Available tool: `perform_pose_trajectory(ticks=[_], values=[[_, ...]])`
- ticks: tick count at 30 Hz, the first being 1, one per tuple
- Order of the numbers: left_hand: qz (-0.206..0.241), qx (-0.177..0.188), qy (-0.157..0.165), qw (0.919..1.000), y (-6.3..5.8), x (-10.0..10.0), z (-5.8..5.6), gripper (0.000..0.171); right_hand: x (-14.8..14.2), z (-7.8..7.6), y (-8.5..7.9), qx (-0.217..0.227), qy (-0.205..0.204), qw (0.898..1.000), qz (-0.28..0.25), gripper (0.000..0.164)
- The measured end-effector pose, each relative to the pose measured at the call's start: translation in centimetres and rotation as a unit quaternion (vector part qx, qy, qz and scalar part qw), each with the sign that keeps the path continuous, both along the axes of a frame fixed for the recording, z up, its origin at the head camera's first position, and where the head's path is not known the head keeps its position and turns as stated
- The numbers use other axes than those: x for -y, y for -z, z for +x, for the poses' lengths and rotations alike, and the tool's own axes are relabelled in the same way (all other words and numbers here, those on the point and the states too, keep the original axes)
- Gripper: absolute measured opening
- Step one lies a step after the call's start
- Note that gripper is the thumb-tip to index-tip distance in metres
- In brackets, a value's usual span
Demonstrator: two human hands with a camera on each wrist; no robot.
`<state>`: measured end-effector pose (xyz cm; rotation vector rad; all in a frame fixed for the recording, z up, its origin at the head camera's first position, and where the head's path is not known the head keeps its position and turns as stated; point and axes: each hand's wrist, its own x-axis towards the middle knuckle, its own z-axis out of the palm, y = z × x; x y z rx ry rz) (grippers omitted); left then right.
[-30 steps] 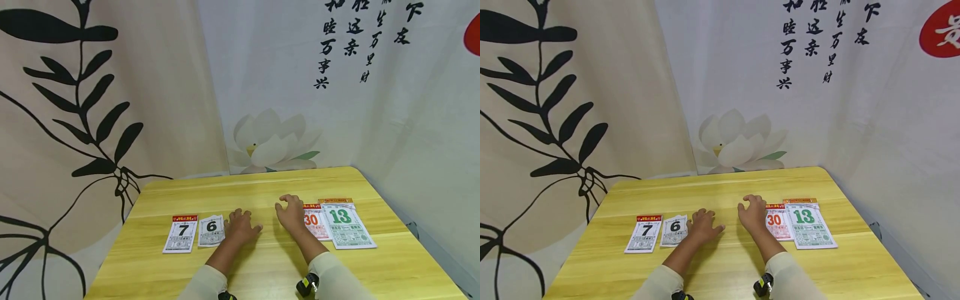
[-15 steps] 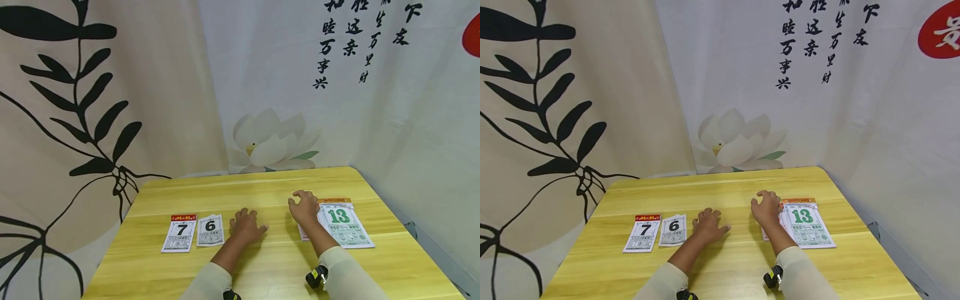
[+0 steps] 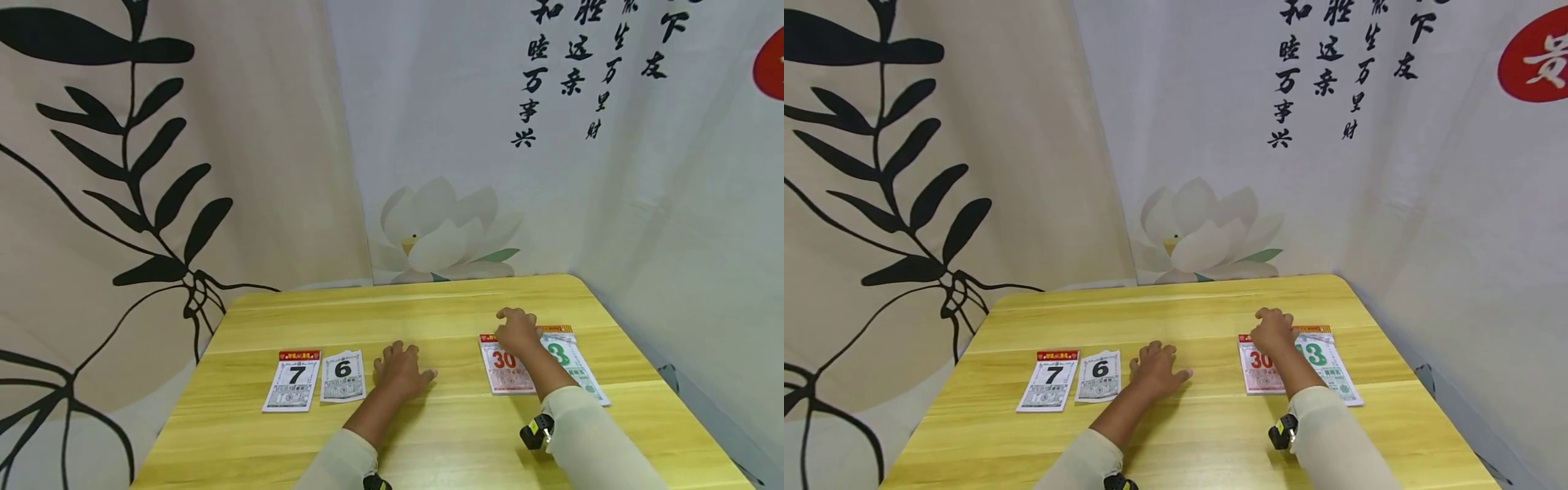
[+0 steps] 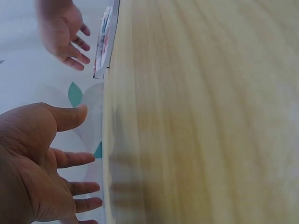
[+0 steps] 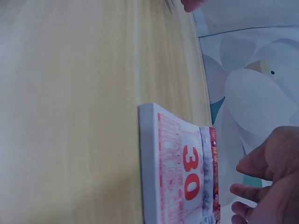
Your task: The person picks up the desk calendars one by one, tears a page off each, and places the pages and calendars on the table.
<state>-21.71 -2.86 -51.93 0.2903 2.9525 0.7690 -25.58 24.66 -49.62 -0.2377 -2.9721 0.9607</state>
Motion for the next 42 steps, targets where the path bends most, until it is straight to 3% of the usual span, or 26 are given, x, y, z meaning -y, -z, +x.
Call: perform_pose_trajectory(ticks=[13, 18, 25, 35, 42], values=[[0.014, -0.003, -0.008, 0.9999, 0.4, 0.8, 0.2, 0.064, -1.3, -1.0, -0.1, 0.047, -0.118, 0.991, 0.035, 0.049], [0.012, 0.0, -0.013, 0.9998, 0.4, 1.1, 0.2, 0.065, -2.0, -1.0, 0.3, 0.05, -0.124, 0.991, 0.023, 0.047], [0.014, 0.004, -0.009, 0.9999, 0.3, 1.3, 0.0, 0.066, -2.9, -0.9, 0.9, 0.016, -0.144, 0.989, 0.04, 0.031], [0.032, 0.001, -0.019, 0.9993, 0.4, 1.6, 0.0, 0.065, -3.2, -0.1, 0.8, 0.01, -0.164, 0.986, -0.02, 0.025], [0.038, -0.001, -0.021, 0.9991, 0.4, 1.5, -0.1, 0.073, -4.3, 0.0, 1.0, 0.004, -0.136, 0.981, -0.141, 0.029]])
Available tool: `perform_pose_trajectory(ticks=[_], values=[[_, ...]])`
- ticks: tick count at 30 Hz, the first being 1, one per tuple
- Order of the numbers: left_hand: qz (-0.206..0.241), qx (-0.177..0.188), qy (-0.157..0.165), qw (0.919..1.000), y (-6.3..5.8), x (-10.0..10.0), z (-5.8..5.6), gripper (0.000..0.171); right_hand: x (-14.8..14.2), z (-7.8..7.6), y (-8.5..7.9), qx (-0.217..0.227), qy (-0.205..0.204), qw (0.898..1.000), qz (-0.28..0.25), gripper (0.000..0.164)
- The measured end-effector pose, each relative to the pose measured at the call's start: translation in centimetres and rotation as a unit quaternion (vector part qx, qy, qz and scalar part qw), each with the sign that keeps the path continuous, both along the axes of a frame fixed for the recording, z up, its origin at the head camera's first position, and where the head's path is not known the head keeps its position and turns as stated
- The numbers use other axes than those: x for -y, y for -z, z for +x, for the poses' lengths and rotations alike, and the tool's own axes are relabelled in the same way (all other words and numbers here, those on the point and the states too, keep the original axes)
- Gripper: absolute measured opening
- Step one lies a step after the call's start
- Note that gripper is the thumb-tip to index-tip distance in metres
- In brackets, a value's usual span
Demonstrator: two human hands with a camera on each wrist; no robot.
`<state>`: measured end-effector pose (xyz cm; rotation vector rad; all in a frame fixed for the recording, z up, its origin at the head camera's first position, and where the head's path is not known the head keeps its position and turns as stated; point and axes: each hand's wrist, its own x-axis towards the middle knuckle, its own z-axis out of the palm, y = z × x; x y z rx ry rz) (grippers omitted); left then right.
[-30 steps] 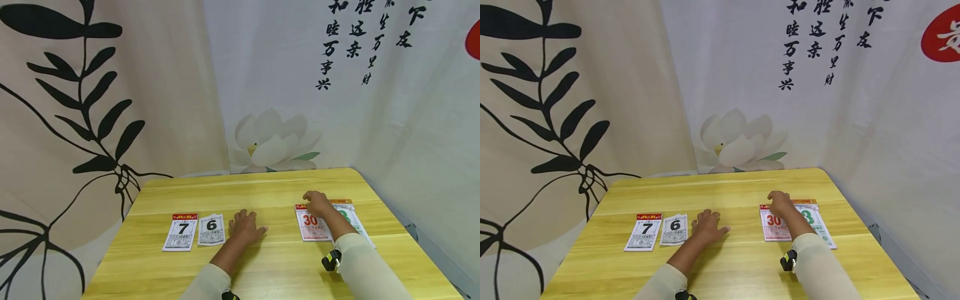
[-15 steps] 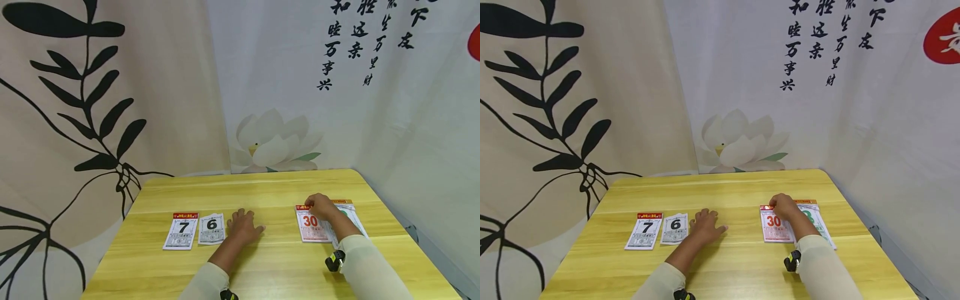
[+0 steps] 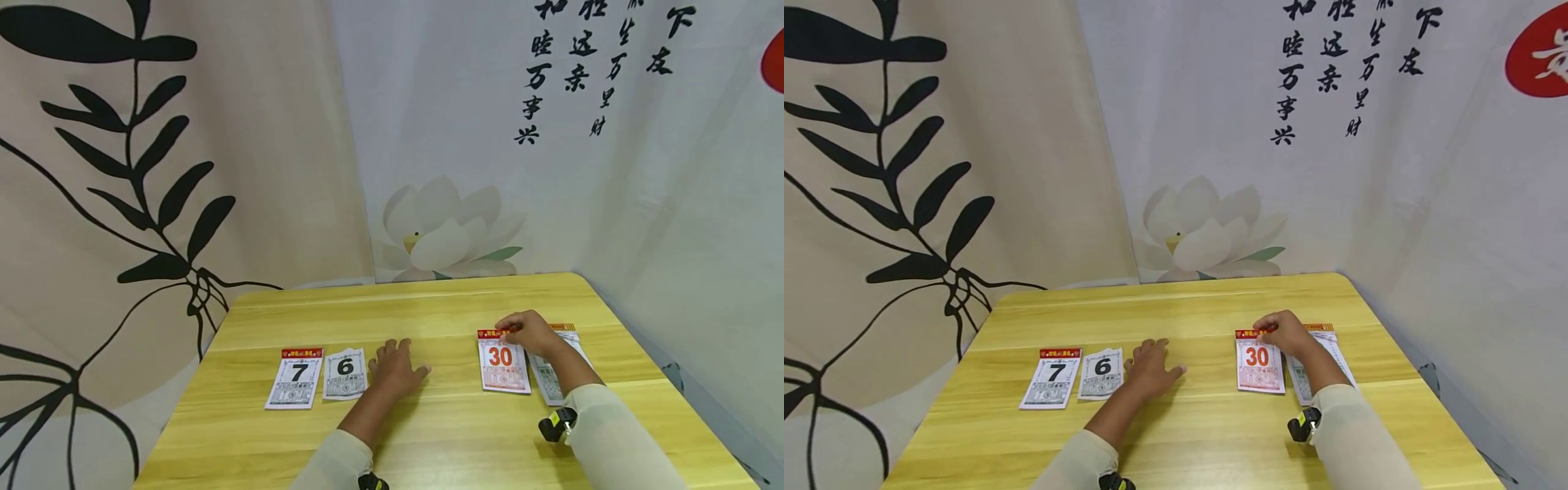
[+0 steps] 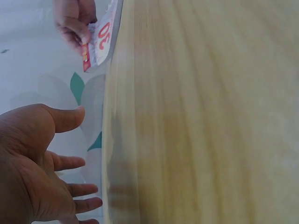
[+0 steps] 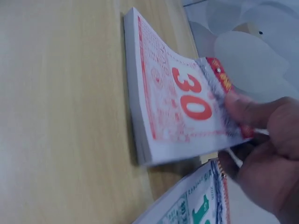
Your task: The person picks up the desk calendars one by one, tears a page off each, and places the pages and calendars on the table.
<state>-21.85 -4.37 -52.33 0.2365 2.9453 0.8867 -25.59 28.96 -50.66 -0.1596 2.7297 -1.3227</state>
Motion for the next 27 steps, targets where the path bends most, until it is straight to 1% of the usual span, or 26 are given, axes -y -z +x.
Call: perform_pose_trajectory(ticks=[2, 5, 9, 11, 13, 17, 21, 25, 27], values=[[0.003, 0.0, -0.002, 1.0, 0.0, 0.0, 0.0, 0.074, -0.1, 0.0, 0.1, 0.012, 0.018, 0.999, -0.044, 0.035], [0.01, 0.001, -0.005, 0.9999, 0.0, 0.1, -0.1, 0.073, -0.1, -0.1, 0.3, 0.027, 0.036, 0.993, -0.106, 0.042], [0.022, -0.007, -0.011, 0.9997, 0.0, 0.2, -0.2, 0.072, 0.3, -0.2, 0.7, 0.04, 0.045, 0.981, -0.185, 0.045], [0.044, -0.013, -0.012, 0.9989, 0.0, 0.1, -0.3, 0.069, 0.7, -0.2, 0.9, 0.041, 0.038, 0.975, -0.214, 0.045], [0.078, -0.023, -0.007, 0.9966, -0.1, 0.1, -0.3, 0.065, 1.2, -0.2, 1.1, 0.04, 0.029, 0.969, -0.242, 0.042], [0.152, -0.037, 0.011, 0.9875, -0.2, -0.2, -0.4, 0.059, 2.4, -0.2, 1.1, 0.031, 0.012, 0.965, -0.259, 0.041], [0.204, -0.041, 0.022, 0.9778, -0.3, -0.3, -0.5, 0.057, 4.0, -0.2, 0.9, 0.024, 0.01, 0.966, -0.257, 0.042], [0.241, -0.045, 0.037, 0.9687, -0.2, -0.4, -0.6, 0.057, 5.6, 0.0, 0.7, 0.021, 0.001, 0.965, -0.261, 0.038], [0.247, -0.048, 0.042, 0.9668, -0.1, -0.5, -0.7, 0.058, 6.4, 0.0, 0.6, 0.015, -0.012, 0.964, -0.264, 0.037]])
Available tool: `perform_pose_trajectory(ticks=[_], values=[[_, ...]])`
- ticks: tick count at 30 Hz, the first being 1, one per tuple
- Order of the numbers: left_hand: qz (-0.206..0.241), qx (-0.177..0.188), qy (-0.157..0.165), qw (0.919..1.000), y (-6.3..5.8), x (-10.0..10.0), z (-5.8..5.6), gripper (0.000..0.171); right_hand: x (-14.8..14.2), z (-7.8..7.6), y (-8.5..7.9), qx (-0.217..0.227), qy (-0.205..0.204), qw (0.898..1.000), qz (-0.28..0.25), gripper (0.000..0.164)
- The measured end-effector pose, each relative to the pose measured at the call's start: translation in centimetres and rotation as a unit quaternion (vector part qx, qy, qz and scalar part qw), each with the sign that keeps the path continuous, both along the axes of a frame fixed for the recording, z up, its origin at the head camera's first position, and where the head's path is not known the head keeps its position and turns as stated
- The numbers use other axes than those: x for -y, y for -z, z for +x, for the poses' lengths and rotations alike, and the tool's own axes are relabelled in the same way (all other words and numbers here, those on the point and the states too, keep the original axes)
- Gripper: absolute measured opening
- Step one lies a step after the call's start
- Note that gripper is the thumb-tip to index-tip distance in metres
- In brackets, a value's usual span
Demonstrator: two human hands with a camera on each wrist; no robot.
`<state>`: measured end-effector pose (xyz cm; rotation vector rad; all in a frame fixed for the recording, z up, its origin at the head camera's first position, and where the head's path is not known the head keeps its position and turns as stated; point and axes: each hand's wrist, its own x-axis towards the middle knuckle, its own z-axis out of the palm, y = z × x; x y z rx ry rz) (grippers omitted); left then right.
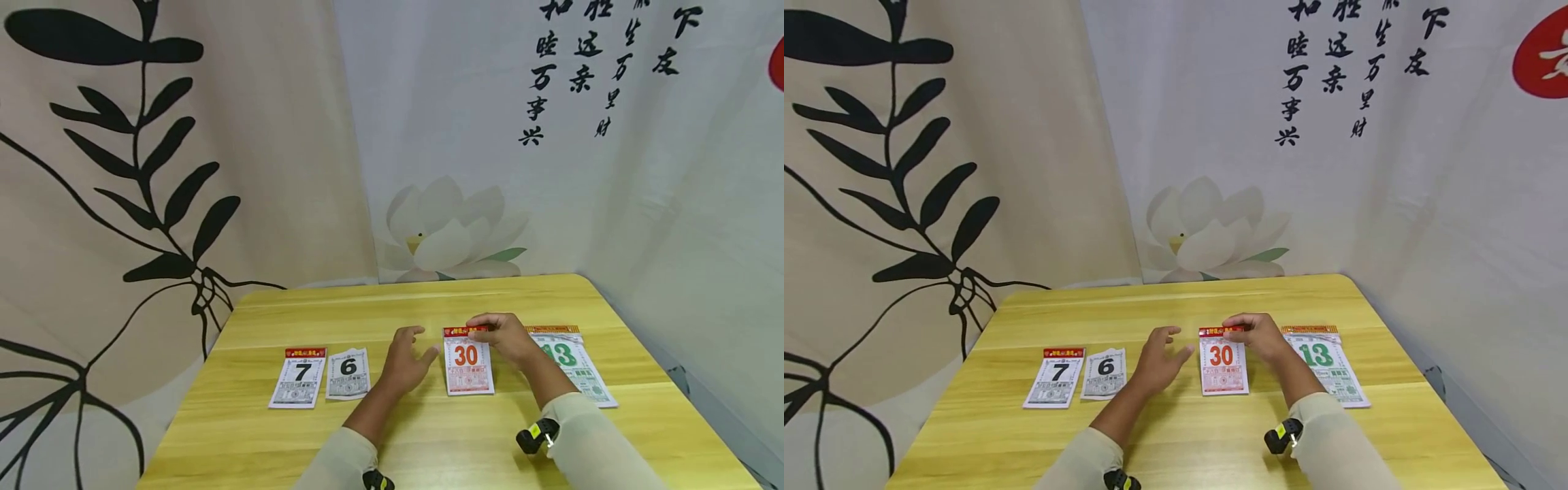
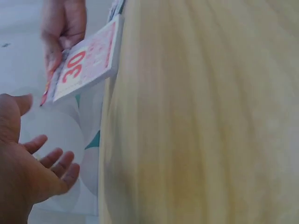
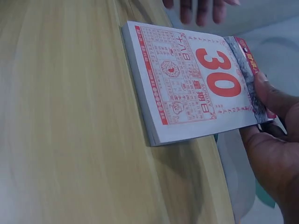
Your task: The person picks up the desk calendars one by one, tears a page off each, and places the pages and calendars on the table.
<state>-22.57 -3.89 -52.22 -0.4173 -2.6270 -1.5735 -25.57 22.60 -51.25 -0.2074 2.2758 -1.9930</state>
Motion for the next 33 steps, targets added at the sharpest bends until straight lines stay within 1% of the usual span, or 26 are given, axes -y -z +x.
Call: perform_pose_trajectory(ticks=[1, 3, 5, 8, 12, 15, 16, 19, 23, 27, 29, 31, 33], values=[[0.004, 0.0, 0.001, 1.0, 0.0, -0.1, 0.0, 0.059, 0.3, 0.0, -0.1, -0.002, -0.002, 1.0, -0.001, 0.036], [0.022, 0.015, 0.003, 0.9996, 0.0, -0.3, -0.1, 0.062, 1.0, 0.1, -0.2, -0.007, -0.006, 1.0, -0.001, 0.034], [0.05, 0.042, 0.003, 0.9978, -0.1, -0.4, -0.2, 0.065, 1.6, 0.1, -0.3, -0.014, -0.017, 1.0, -0.002, 0.033], [0.101, 0.087, 0.002, 0.9911, -0.3, -0.6, -0.5, 0.066, 2.5, 0.1, -0.5, -0.017, -0.029, 0.999, -0.009, 0.03], [0.172, 0.141, 0.019, 0.9747, -0.6, -0.4, -0.8, 0.066, 3.6, 0.4, -0.7, -0.017, -0.042, 0.999, -0.021, 0.031], [0.216, 0.179, 0.039, 0.959, -0.6, -0.1, -0.8, 0.068, 4.4, 0.6, -0.9, -0.012, -0.046, 0.999, -0.026, 0.035], [0.226, 0.187, 0.045, 0.9549, -0.5, 0.0, -0.8, 0.069, 4.7, 0.7, -0.9, -0.011, -0.048, 0.998, -0.029, 0.036], [0.251, 0.193, 0.071, 0.9459, -0.2, 0.2, -0.7, 0.065, 5.3, 0.8, -0.9, -0.008, -0.053, 0.998, -0.039, 0.039], [0.281, 0.189, 0.096, 0.9359, 0.2, 0.4, -0.7, 0.064, 5.9, 1.0, -0.8, -0.007, -0.049, 0.997, -0.051, 0.035], [0.304, 0.198, 0.105, 0.926, 0.3, 0.5, -0.7, 0.065, 6.3, 1.1, -0.8, -0.006, -0.04, 0.997, -0.062, 0.03], [0.312, 0.204, 0.108, 0.9216, 0.3, 0.5, -0.8, 0.063, 6.5, 1.2, -0.9, -0.006, -0.034, 0.997, -0.065, 0.031], [0.317, 0.207, 0.111, 0.9188, 0.4, 0.6, -0.9, 0.062, 6.6, 1.2, -1.0, -0.005, -0.029, 0.997, -0.066, 0.033], [0.318, 0.207, 0.114, 0.9182, 0.5, 0.6, -0.9, 0.063, 6.6, 1.2, -1.1, -0.006, -0.027, 0.998, -0.064, 0.035]])
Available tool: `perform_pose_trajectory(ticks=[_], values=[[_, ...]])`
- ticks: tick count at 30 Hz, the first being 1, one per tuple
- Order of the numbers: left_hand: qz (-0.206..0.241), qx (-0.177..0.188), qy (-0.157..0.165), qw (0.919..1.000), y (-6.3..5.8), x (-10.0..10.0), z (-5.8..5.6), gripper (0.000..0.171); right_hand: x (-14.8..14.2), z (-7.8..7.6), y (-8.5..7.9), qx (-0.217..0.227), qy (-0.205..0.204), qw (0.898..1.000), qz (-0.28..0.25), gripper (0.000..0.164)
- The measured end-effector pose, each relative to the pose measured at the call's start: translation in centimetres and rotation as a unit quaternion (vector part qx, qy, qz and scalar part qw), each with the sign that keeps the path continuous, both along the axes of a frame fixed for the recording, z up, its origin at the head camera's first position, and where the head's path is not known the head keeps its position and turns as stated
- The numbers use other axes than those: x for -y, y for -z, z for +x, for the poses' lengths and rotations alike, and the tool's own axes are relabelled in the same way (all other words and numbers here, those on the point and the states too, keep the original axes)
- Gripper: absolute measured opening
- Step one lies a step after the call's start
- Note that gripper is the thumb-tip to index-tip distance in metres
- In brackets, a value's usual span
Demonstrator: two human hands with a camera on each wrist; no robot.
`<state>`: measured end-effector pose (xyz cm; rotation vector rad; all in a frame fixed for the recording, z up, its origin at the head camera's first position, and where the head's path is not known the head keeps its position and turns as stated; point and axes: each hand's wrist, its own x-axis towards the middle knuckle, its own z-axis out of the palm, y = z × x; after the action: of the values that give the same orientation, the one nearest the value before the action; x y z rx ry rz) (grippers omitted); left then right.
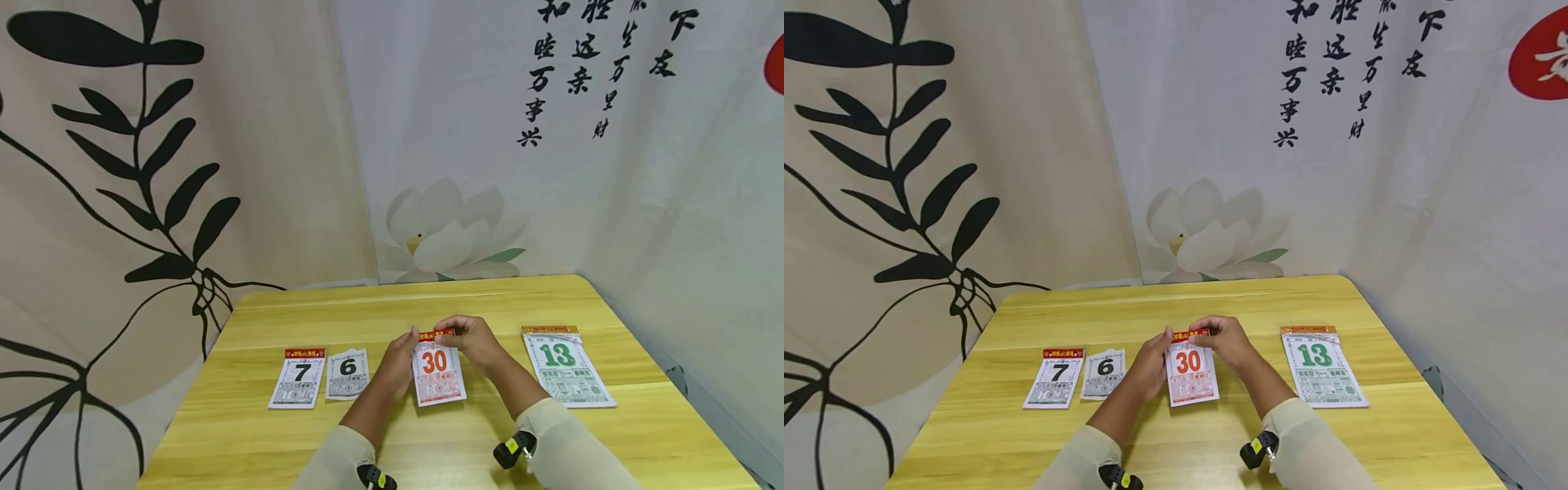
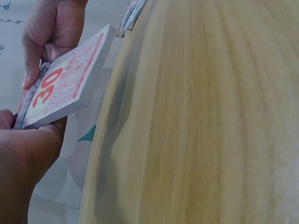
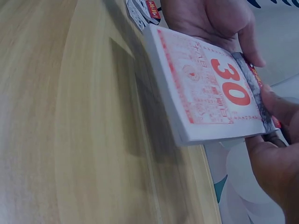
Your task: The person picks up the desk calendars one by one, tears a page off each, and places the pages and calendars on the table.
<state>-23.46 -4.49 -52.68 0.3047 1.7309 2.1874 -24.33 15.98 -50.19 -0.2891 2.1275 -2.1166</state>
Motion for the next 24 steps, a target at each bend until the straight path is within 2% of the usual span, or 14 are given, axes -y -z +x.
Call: perform_pose_trajectory(ticks=[14, 18, 21, 24], values=[[-0.006, 0.003, 0.006, 1.0, -0.3, 0.1, 0.0, 0.067, 0.3, 0.4, -0.3, -0.011, 0.025, 1.0, 0.003, 0.033], [-0.006, 0.003, 0.004, 1.0, -0.4, 0.2, 0.0, 0.067, 0.2, 0.6, -0.4, -0.021, 0.039, 0.999, 0.02, 0.029], [-0.007, 0.002, 0.0, 1.0, -0.5, 0.2, -0.1, 0.065, 0.0, 0.9, -0.3, -0.023, 0.047, 0.998, 0.039, 0.032], [-0.01, 0.003, -0.007, 0.9999, -0.6, 0.3, -0.1, 0.066, -0.3, 1.2, -0.1, -0.014, 0.043, 0.998, 0.051, 0.044]])
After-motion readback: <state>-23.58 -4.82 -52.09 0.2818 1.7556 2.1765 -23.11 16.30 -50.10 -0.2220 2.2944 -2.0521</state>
